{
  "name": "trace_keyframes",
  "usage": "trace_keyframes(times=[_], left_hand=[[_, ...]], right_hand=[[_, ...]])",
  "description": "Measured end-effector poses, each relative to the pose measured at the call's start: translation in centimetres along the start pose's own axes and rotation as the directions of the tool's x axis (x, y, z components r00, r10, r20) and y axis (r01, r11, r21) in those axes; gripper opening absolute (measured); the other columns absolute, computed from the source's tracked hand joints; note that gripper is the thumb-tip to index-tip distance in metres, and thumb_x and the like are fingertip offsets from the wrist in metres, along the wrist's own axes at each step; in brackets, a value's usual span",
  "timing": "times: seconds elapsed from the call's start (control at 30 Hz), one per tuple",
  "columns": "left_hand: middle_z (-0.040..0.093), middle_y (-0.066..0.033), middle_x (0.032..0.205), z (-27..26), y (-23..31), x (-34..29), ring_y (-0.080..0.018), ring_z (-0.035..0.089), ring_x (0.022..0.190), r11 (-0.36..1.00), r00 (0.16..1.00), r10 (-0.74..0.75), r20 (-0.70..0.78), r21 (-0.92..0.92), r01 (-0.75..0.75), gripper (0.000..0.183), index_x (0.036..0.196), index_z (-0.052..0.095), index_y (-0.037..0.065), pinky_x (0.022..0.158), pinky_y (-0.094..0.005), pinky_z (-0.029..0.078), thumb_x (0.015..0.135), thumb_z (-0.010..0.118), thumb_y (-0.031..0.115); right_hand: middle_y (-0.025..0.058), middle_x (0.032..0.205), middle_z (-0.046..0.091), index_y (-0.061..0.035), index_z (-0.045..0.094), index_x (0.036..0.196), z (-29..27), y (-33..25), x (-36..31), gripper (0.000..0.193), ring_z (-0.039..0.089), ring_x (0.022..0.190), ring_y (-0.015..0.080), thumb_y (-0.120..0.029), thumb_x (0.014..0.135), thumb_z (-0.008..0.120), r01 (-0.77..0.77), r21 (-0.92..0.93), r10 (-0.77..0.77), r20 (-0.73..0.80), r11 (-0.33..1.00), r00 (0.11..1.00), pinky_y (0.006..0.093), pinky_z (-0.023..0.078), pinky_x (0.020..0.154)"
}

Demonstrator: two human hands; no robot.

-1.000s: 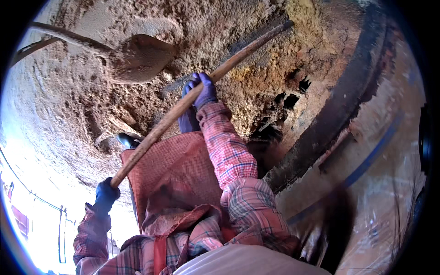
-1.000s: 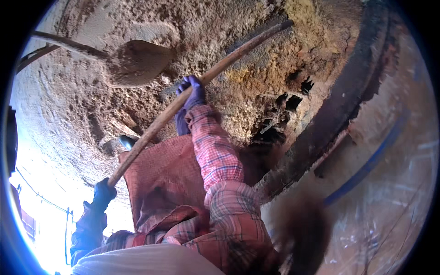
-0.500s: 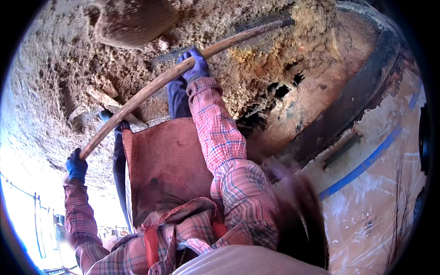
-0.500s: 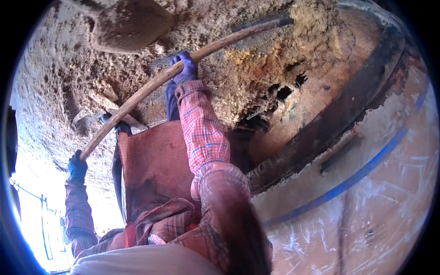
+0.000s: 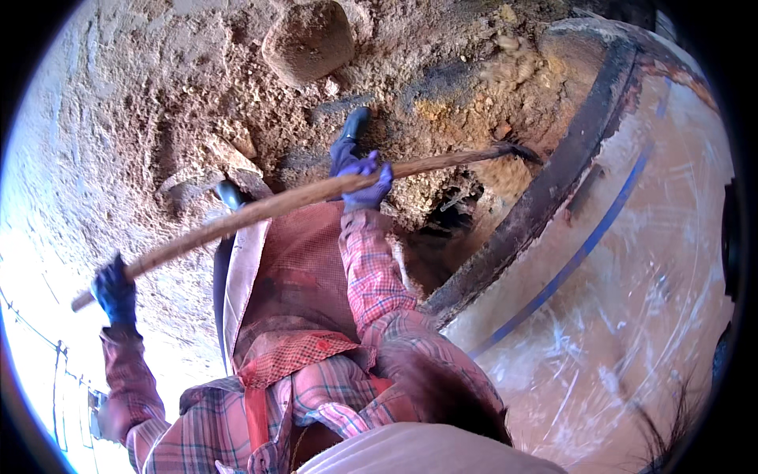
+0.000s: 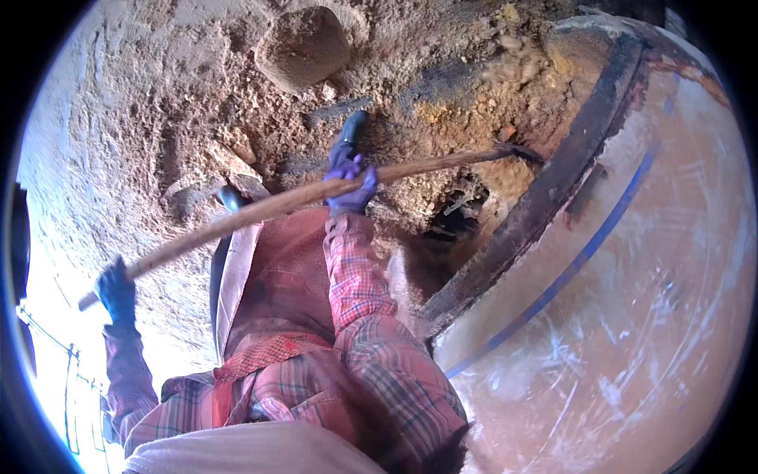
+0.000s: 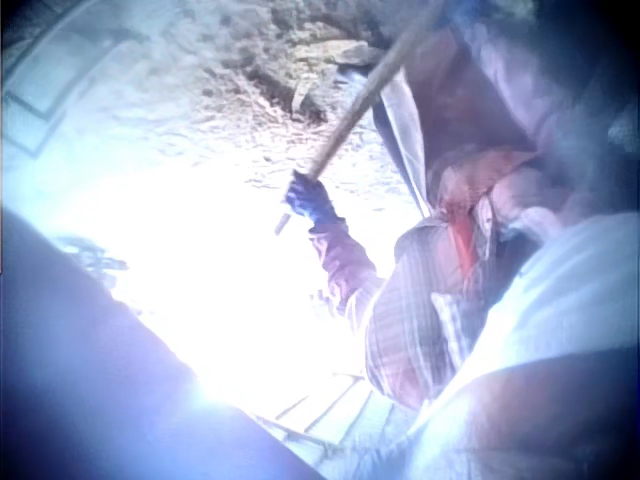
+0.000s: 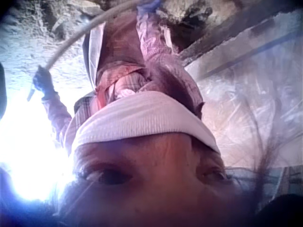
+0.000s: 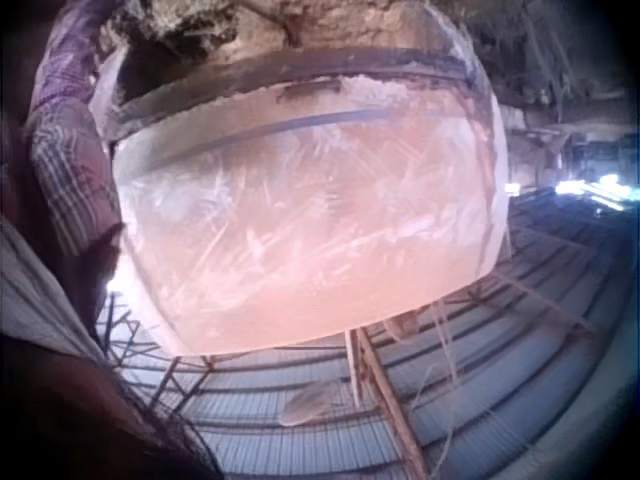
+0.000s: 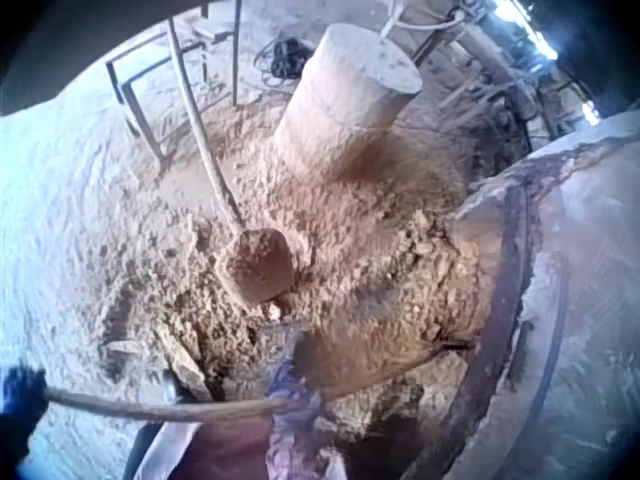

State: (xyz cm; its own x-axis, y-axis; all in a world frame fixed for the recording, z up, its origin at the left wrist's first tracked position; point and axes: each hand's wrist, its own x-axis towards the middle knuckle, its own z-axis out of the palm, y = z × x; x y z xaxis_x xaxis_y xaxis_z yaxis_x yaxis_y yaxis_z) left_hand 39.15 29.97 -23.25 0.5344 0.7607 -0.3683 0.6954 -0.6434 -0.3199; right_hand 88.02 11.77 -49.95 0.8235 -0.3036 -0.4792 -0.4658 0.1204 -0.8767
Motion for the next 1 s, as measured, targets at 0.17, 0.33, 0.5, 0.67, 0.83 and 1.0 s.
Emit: trace_keyframes(times=[0.17, 0.33, 0.5, 0.67, 0.83, 1.0], left_hand=[[0.058, -0.0140, 0.068, -1.9, -4.5, -19.1, -0.0327, 0.057, 0.068, 0.978, 0.722, -0.040, 0.691, -0.120, 0.169, 0.010, 0.075, 0.056, 0.009, 0.064, -0.0455, 0.044, 0.067, 0.059, 0.014], [0.063, -0.0149, 0.076, -10.9, -9.8, -35.3, -0.0312, 0.062, 0.073, 0.887, 0.381, -0.356, 0.853, 0.181, 0.424, 0.018, 0.079, 0.059, 0.007, 0.066, -0.0413, 0.050, 0.064, 0.065, 0.015], [0.063, -0.0171, 0.073, -16.9, -6.2, -28.0, -0.0341, 0.062, 0.071, 0.858, 0.354, -0.318, 0.879, 0.108, 0.502, 0.017, 0.075, 0.061, 0.003, 0.061, -0.0395, 0.051, 0.061, 0.063, 0.013], [0.060, -0.0186, 0.064, -20.5, 11.7, -2.8, -0.0352, 0.061, 0.063, 0.923, 0.636, 0.030, 0.771, -0.265, 0.277, 0.019, 0.072, 0.060, 0.000, 0.060, -0.0407, 0.050, 0.060, 0.063, 0.015], [0.060, -0.0207, 0.069, -19.5, 27.0, 15.3, -0.0385, 0.059, 0.068, 0.781, 0.758, 0.224, 0.613, -0.578, 0.237, 0.018, 0.077, 0.058, 0.004, 0.065, -0.0443, 0.048, 0.065, 0.059, 0.016], [0.060, -0.0172, 0.067, -14.2, 28.1, 16.8, -0.0367, 0.060, 0.066, 0.764, 0.758, 0.156, 0.633, -0.564, 0.313, 0.018, 0.080, 0.059, 0.007, 0.059, -0.0424, 0.048, 0.064, 0.060, 0.016]], right_hand=[[-0.0002, 0.055, 0.045, -0.0127, 0.049, 0.069, -8.4, 0.1, -12.9, 0.020, 0.047, 0.050, 0.0148, -0.028, 0.077, 0.061, -0.863, -0.260, 0.824, 0.502, 0.433, 0.263, 0.0312, 0.043, 0.049], [0.0029, 0.060, 0.049, -0.0109, 0.048, 0.072, -8.5, 1.2, -26.0, 0.018, 0.049, 0.049, 0.0178, -0.021, 0.077, 0.062, -0.925, -0.362, 0.983, 0.175, 0.115, 0.054, 0.0319, 0.044, 0.049], [0.0049, 0.068, 0.054, -0.0093, 0.050, 0.079, -3.8, -1.8, -20.7, 0.018, 0.052, 0.052, 0.0198, -0.021, 0.079, 0.063, -0.929, -0.360, 0.979, 0.206, 0.084, 0.009, 0.0329, 0.045, 0.048], [0.0060, 0.044, 0.043, -0.0138, 0.038, 0.050, 12.5, -10.6, 2.2, 0.036, 0.040, 0.037, 0.0205, -0.032, 0.078, 0.048, -0.652, -0.587, 0.877, 0.309, 0.480, 0.368, 0.0309, 0.037, 0.040], [0.0032, 0.054, 0.046, -0.0123, 0.041, 0.059, 23.6, -13.6, 24.0, 0.029, 0.044, 0.047, 0.0187, -0.029, 0.079, 0.054, -0.555, -0.477, 0.718, 0.291, 0.682, 0.632, 0.0336, 0.039, 0.048], [0.0032, 0.057, 0.044, -0.0090, 0.044, 0.066, 21.6, -6.8, 26.3, 0.022, 0.043, 0.047, 0.0187, -0.020, 0.076, 0.061, -0.522, -0.417, 0.654, 0.293, 0.744, 0.698, 0.0365, 0.040, 0.048]])
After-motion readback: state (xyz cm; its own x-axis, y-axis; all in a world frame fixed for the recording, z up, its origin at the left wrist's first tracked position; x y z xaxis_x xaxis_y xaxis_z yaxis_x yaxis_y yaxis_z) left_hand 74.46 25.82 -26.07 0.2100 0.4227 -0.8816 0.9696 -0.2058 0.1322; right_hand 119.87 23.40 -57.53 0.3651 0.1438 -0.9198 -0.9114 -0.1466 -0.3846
